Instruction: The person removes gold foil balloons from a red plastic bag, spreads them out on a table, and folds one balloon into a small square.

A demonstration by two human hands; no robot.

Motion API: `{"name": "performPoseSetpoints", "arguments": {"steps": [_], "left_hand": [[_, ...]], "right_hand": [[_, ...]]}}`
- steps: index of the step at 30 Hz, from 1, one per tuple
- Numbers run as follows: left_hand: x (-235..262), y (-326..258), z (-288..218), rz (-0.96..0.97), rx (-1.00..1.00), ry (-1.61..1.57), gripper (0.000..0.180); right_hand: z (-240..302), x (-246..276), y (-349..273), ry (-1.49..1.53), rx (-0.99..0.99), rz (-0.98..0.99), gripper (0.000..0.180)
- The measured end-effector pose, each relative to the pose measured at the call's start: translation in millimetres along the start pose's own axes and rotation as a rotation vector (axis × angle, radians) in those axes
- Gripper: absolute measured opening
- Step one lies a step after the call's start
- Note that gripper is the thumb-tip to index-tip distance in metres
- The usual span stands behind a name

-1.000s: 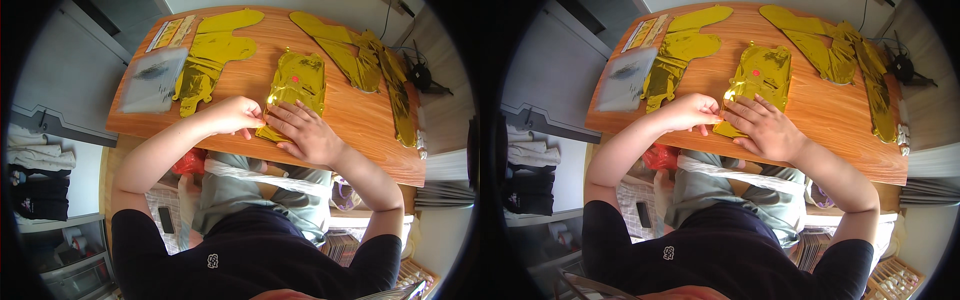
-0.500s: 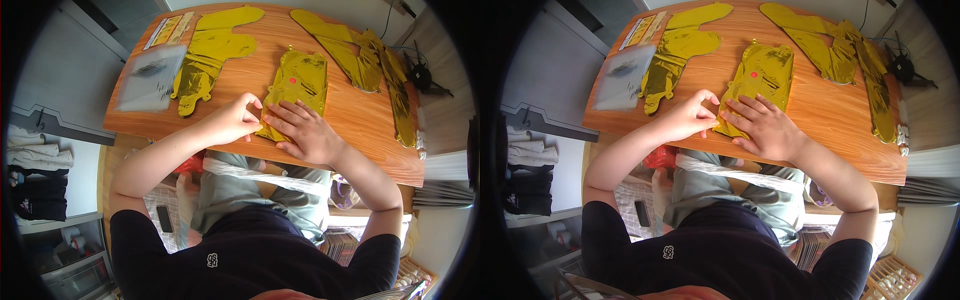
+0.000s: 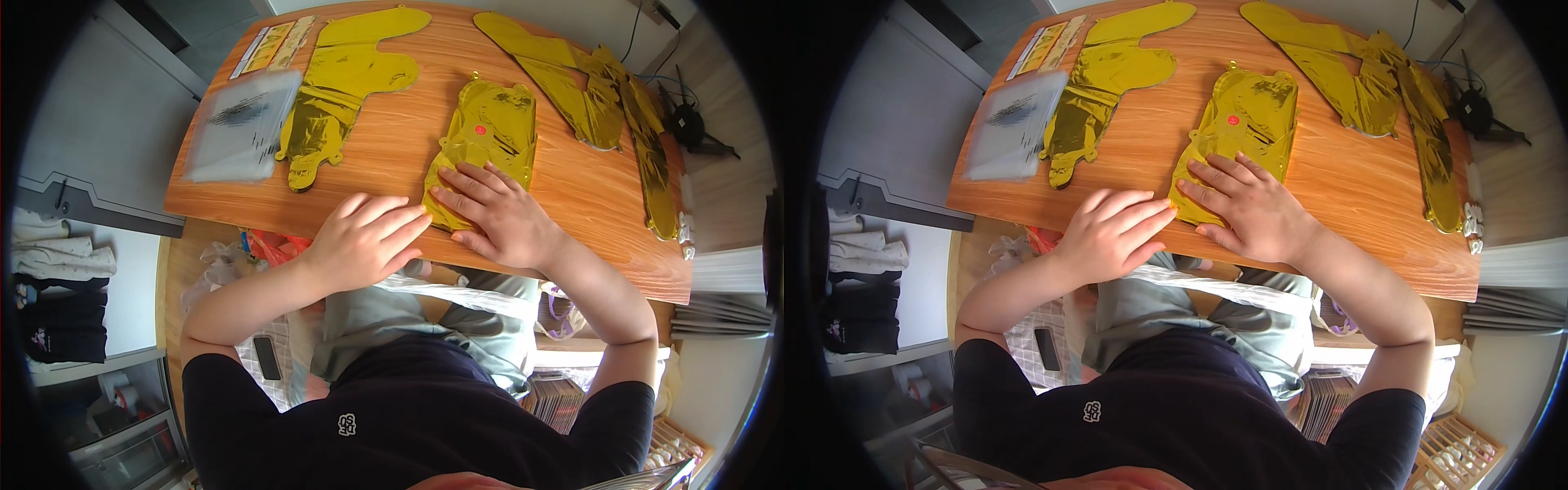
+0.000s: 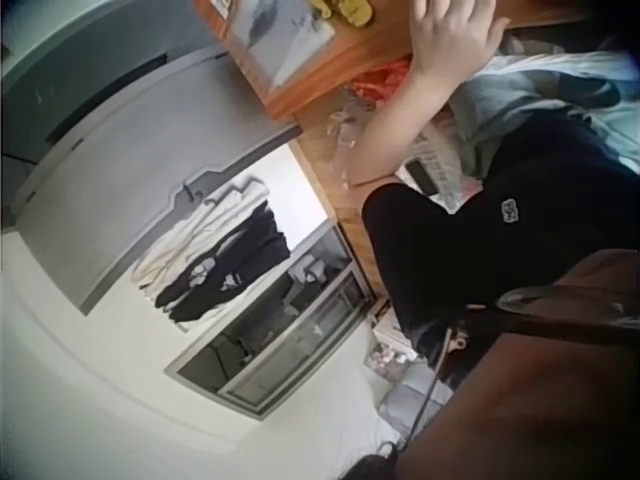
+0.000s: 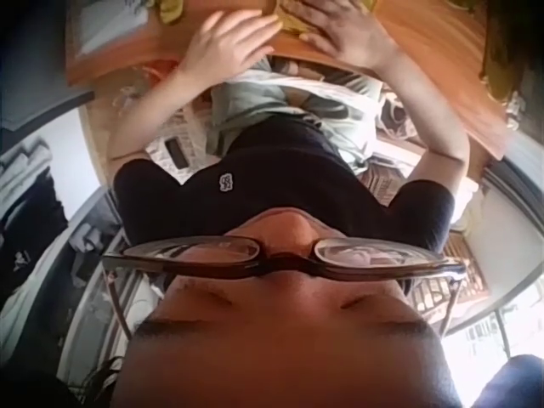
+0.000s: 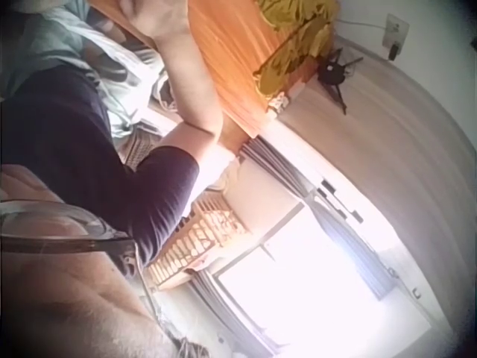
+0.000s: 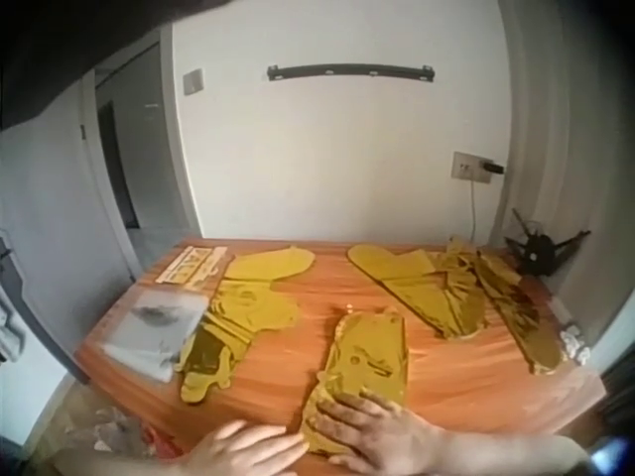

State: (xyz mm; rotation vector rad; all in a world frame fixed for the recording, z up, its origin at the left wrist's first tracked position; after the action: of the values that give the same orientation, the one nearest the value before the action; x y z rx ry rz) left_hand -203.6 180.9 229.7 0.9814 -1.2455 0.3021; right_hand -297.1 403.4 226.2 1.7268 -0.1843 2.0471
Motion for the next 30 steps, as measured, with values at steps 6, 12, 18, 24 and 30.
{"name": "performPoseSetpoints", "arguments": {"steps": [6,12,18,24,30], "left_hand": [[-5.4,-11.3,-3.2,-0.004,-0.069,0.106,0.050],[-10.4,-18.6,-3.2,-0.002,-0.140,0.199,0.057],[-13.1,-21.7,-7.0,0.025,0.088,-0.039,0.059],[-15.6,-20.8,-20.7,-0.054,0.195,-0.032,0.051],[-20.6,-0.4,-57.2,-0.230,0.312,-0.002,0.054]], "right_hand": [[0.2,-0.1,0.4,0.003,-0.011,0.012,0.064],[0.0,-0.3,1.1,-0.009,-0.016,0.028,0.064],[-1.2,-0.3,1.6,-0.022,-0.009,0.051,0.064],[-3.3,-2.4,-1.4,-0.013,0.003,0.074,0.064],[-12.1,3.2,0.7,0.266,-0.024,0.057,0.064]]}}
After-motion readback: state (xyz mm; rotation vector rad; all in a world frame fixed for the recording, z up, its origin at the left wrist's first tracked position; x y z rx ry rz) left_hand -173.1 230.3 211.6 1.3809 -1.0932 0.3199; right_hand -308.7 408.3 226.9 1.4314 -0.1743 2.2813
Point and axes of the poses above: each hand's wrist, its own y-axis towards the middle knuckle, its own x-axis out of the back of the hand, z = x × y, the point moved 3 cm from there along y, towards the middle knuckle, and after that the axes turned 4 degrees about -z, right-handed, at the moved point
